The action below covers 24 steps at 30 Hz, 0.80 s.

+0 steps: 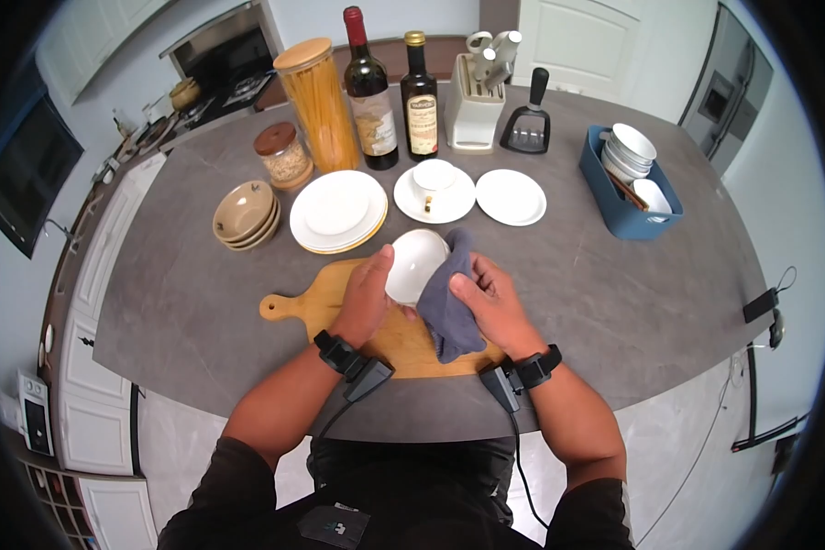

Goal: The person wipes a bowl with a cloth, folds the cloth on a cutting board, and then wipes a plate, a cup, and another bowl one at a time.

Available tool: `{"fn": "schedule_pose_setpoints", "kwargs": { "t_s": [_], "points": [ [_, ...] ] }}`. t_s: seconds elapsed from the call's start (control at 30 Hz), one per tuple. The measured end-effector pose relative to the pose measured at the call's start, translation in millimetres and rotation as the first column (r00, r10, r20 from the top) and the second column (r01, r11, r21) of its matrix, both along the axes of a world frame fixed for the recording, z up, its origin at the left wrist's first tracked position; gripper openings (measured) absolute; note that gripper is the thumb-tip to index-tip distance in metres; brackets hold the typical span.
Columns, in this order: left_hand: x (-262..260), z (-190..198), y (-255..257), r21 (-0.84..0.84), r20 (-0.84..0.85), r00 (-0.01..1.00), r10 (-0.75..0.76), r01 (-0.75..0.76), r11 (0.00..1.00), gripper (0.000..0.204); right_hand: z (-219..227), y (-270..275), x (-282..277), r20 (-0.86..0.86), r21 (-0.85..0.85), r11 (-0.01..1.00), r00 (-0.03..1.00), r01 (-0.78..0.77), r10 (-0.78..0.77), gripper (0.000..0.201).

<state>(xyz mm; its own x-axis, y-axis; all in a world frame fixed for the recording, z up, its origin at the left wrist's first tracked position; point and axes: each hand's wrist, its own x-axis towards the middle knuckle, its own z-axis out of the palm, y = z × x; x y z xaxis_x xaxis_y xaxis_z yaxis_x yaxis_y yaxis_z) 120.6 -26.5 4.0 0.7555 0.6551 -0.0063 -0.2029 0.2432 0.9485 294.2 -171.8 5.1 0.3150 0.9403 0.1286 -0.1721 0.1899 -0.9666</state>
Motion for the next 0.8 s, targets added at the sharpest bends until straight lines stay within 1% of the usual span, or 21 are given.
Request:
{"fn": "schedule_pose_setpoints", "kwargs": {
  "t_s": [0.07,0.1,0.17,0.3,0.37,0.4,0.43,0.47,0.5,0.57,0.6,0.67,0.7,0.77,0.8],
  "points": [
    [1,-3,3,-0.031,0.086,0.996,0.005,-0.003,1.000,0.053,1,1,-2,-0.059,0.018,0.997,0.996,0.071,-0.070,0.039],
    [2,-6,5,-0.032,0.086,0.996,0.005,-0.003,0.999,0.053,-1,2,-2,-0.059,0.017,0.997,0.996,0.071,-0.070,0.039],
    [2,-5,6,-0.057,0.106,0.994,-0.011,0.017,0.998,0.053,-5,3,1,-0.026,0.049,0.993,0.994,0.110,-0.109,0.029],
    [-2,-2,5,-0.081,0.105,0.994,-0.023,0.031,0.996,0.052,-5,7,-3,-0.006,0.073,0.987,0.990,0.144,-0.144,0.028],
    [-5,-2,7,-0.060,0.081,0.992,-0.096,0.101,0.993,0.051,-8,9,-3,-0.011,0.064,0.987,0.989,0.146,-0.145,0.025],
    [-5,-2,7,-0.060,0.081,0.992,-0.096,0.101,0.993,0.051,-11,9,-1,-0.011,0.065,0.987,0.989,0.146,-0.145,0.025],
    [-5,-2,7,-0.068,0.092,0.990,-0.106,0.112,0.991,0.051,-12,7,1,0.173,0.033,0.985,0.969,0.171,-0.175,0.024],
    [-6,-2,7,-0.076,0.101,0.988,-0.117,0.125,0.989,0.051,-11,6,1,0.352,0.007,0.979,0.916,0.203,-0.192,0.024],
    [-6,-3,7,-0.076,0.100,0.988,-0.119,0.127,0.989,0.051,-10,4,-1,0.351,0.007,0.979,0.916,0.205,-0.194,0.024],
    [-5,-5,8,-0.180,0.159,0.977,-0.141,0.169,0.969,0.051,10,2,-13,0.540,0.079,0.965,0.803,0.250,-0.253,0.023],
    [-4,-9,10,-0.179,0.158,0.977,-0.145,0.172,0.969,0.051,13,0,-12,0.539,0.081,0.964,0.803,0.254,-0.256,0.023],
    [-4,-13,12,-0.261,0.151,0.986,-0.068,0.106,0.960,0.054,17,-3,-8,0.727,0.122,0.971,0.648,0.206,-0.228,0.025],
    [-3,-14,12,-0.259,0.152,0.986,-0.069,0.107,0.960,0.054,20,-5,-5,0.727,0.124,0.970,0.647,0.207,-0.231,0.025],
    [-2,-9,10,-0.222,0.170,0.984,0.052,-0.013,0.975,0.052,23,-10,2,0.721,-0.019,0.996,0.691,0.092,-0.051,0.027],
    [-2,-7,9,-0.221,0.174,0.983,0.053,-0.014,0.975,0.052,24,-13,6,0.723,-0.017,0.996,0.689,0.091,-0.051,0.027]
  ]
}}
